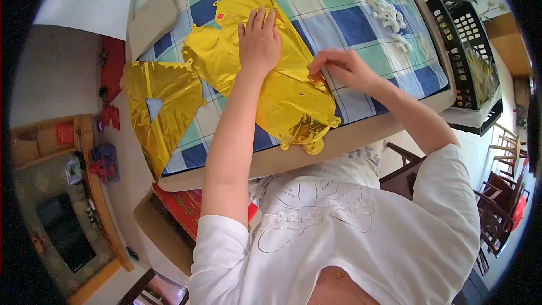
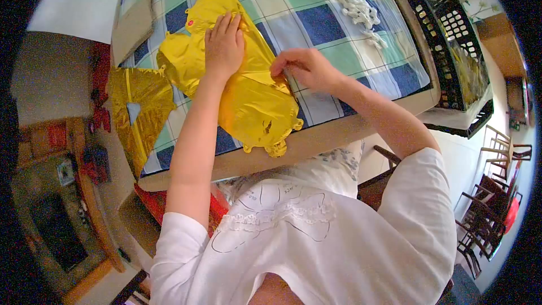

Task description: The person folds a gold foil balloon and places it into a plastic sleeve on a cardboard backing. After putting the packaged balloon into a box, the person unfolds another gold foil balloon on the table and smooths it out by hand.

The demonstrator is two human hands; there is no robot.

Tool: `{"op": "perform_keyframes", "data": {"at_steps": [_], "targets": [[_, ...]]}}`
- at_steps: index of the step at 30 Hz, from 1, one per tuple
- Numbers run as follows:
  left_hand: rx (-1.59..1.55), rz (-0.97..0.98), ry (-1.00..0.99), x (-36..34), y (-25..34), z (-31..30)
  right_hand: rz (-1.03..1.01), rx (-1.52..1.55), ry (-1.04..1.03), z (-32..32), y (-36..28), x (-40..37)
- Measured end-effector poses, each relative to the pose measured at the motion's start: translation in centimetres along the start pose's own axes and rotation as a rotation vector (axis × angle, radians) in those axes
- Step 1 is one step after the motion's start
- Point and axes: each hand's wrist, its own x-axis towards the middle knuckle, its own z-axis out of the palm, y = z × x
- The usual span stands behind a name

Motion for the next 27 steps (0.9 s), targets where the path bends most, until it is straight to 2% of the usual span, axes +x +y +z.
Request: {"op": "perform_keyframes", "data": {"at_steps": [4, 16, 19, 22, 27], "targets": [[-0.002, -0.014, -0.031, 0.1, 0.2, -0.3, -0.043, -0.195, -0.037, 0.0, -1.7, -1.9], [-0.011, -0.019, -0.024, 0.1, 0.3, -0.3, 0.051, -0.171, -0.024, 0.1, -3.2, -7.2], [-0.026, -0.033, -0.047, 0.1, 0.2, -0.3, -0.17, -0.421, 0.024, 0.7, -3.4, -8.1], [-0.024, -0.031, -0.042, 0.0, 0.2, -0.2, -0.293, -0.593, -0.023, 1.6, -3.3, -8.6], [-0.012, -0.029, -0.045, 0.1, 0.2, -0.2, -0.34, -0.68, -0.069, 1.8, -3.0, -8.5]]}}
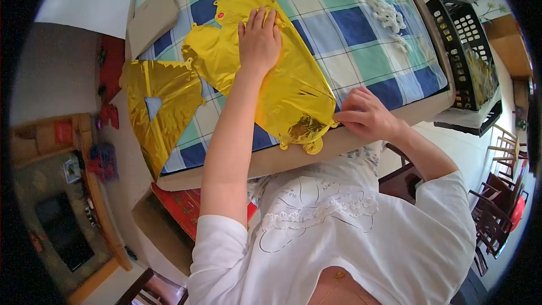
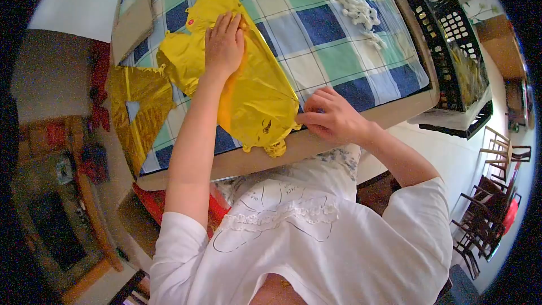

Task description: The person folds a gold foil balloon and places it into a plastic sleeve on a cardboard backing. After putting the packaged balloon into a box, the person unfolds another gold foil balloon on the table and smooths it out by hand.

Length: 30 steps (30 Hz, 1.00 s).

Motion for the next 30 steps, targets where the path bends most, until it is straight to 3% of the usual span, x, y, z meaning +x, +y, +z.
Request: {"op": "perform_keyframes", "data": {"at_steps": [4, 16, 19, 21, 23, 26, 30], "targets": [[0.01, -0.002, -0.016, 0.1, 0.0, -0.2, -0.044, 0.008, 0.015, 0.1, 0.3, 0.1], [-0.012, -0.019, -0.018, 0.1, 0.1, -0.3, 0.083, 0.063, -0.066, -1.5, -0.5, 2.1], [0.004, -0.017, -0.024, 0.1, 0.2, -0.3, 0.234, -0.006, 0.239, -0.4, 0.3, 6.6], [0.016, -0.014, -0.023, 0.2, 0.1, -0.1, 0.307, 0.022, 0.339, 0.7, 2.0, 11.0], [0.037, -0.01, -0.03, 0.1, 0.2, -0.1, 0.304, -0.037, 0.488, 3.2, 4.7, 15.1], [0.066, 0.003, -0.053, 0.1, 0.1, -0.5, 0.464, 0.163, 0.575, 6.4, 7.4, 18.4], [0.037, 0.012, -0.046, 0.2, -0.1, -0.2, 0.376, 0.022, 0.531, 7.7, 8.6, 18.0]]}}
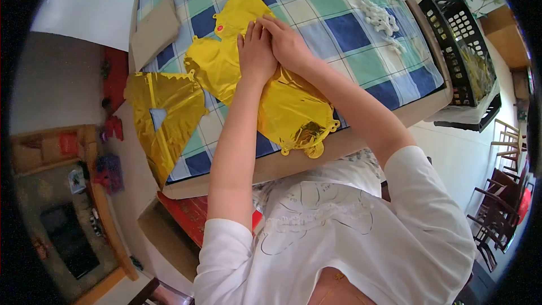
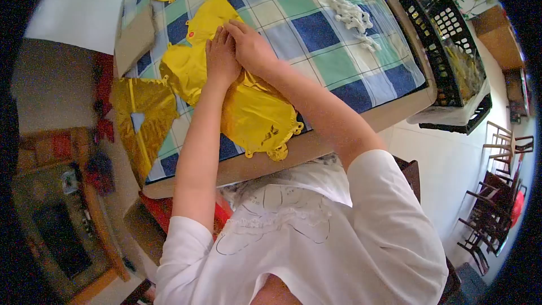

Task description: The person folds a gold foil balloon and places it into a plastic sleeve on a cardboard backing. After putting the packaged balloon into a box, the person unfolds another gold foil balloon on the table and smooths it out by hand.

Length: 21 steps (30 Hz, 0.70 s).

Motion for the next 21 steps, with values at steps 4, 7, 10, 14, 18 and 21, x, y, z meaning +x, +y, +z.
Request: {"op": "perform_keyframes", "data": {"at_steps": [4, 7, 10, 14, 18, 21], "targets": [[-0.059, -0.046, -0.029, 0.0, 0.2, -0.3, -0.003, 0.019, -0.007, -0.2, -0.2, 0.0], [-0.262, -0.043, 0.049, 0.3, -0.3, -0.6, -0.004, 0.011, -0.031, -0.3, -0.3, -0.1], [-0.521, -0.052, 0.177, 0.3, -1.3, -1.5, -0.035, -0.137, -0.066, -0.2, -0.7, -0.2], [-0.198, -0.219, 0.394, -0.3, -4.8, -2.3, -0.121, -0.382, -0.078, 0.8, 0.3, -0.6], [0.011, -0.609, 0.094, -0.7, -5.1, -5.8, -0.152, -0.406, -0.133, 0.8, 0.5, -0.7], [-0.112, -0.624, -0.014, -0.5, -6.4, -5.6, -0.152, -0.39, -0.126, 0.7, 0.3, -0.6]]}}
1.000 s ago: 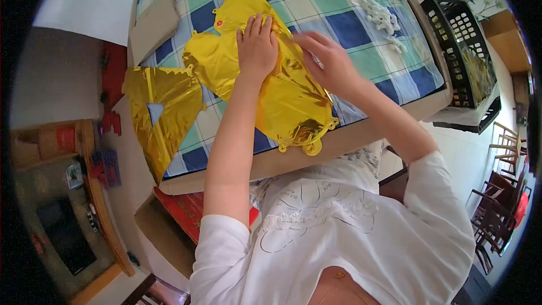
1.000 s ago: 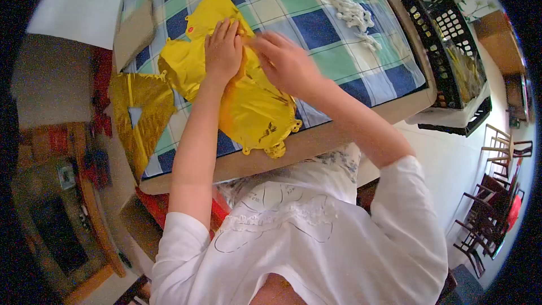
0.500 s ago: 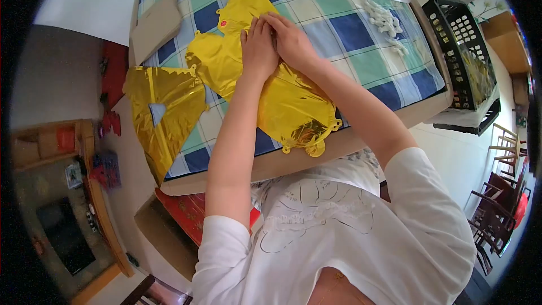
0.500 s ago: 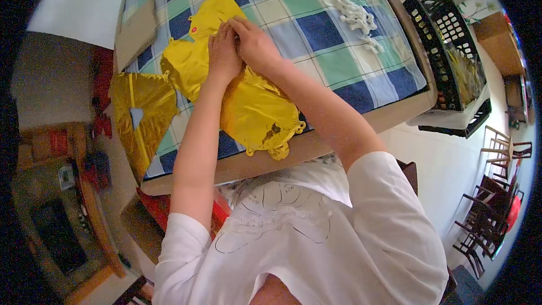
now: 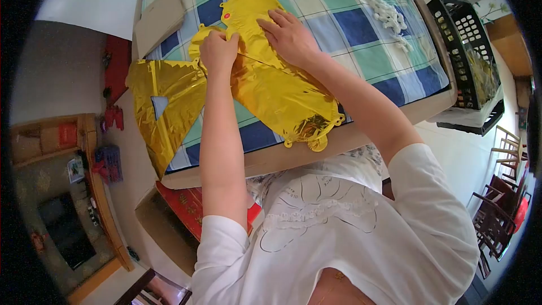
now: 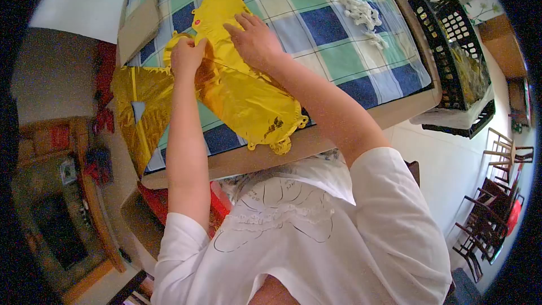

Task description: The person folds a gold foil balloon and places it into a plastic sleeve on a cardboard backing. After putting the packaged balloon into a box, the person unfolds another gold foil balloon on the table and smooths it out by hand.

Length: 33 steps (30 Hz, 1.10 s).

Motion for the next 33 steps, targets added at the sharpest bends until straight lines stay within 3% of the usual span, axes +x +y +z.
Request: {"op": "perform_keyframes", "data": {"at_steps": [4, 7, 10, 13, 17, 24, 30, 33], "targets": [[-0.328, 0.001, -0.02, 0.3, 0.7, 0.0, -0.021, -0.032, 0.0, -0.1, -0.2, 0.0], [-0.358, -0.122, 0.056, -0.1, 2.2, 0.7, -0.025, -0.036, 0.007, 0.1, -0.1, 0.1], [-0.109, 0.05, 0.001, 0.0, 2.5, 1.2, -0.041, -0.052, 0.005, 0.1, 0.1, 0.1], [-0.126, 0.177, 0.052, -0.8, 3.7, 1.5, -0.045, -0.06, -0.015, 0.0, 0.0, 0.1], [-0.462, 0.119, 0.054, -2.3, 5.3, 0.8, -0.026, -0.161, -0.073, -0.6, -0.2, 0.1], [-0.266, -0.016, 0.01, -0.5, 2.7, 1.9, -0.01, -0.099, -0.042, -0.3, -0.2, 0.1], [-0.345, -0.226, 0.039, 1.4, 2.5, 1.9, -0.022, -0.106, -0.033, -0.5, -0.3, 0.1], [-0.281, -0.139, -0.235, 2.1, 1.8, 1.6, -0.021, -0.102, -0.03, -0.5, -0.3, 0.1]]}}
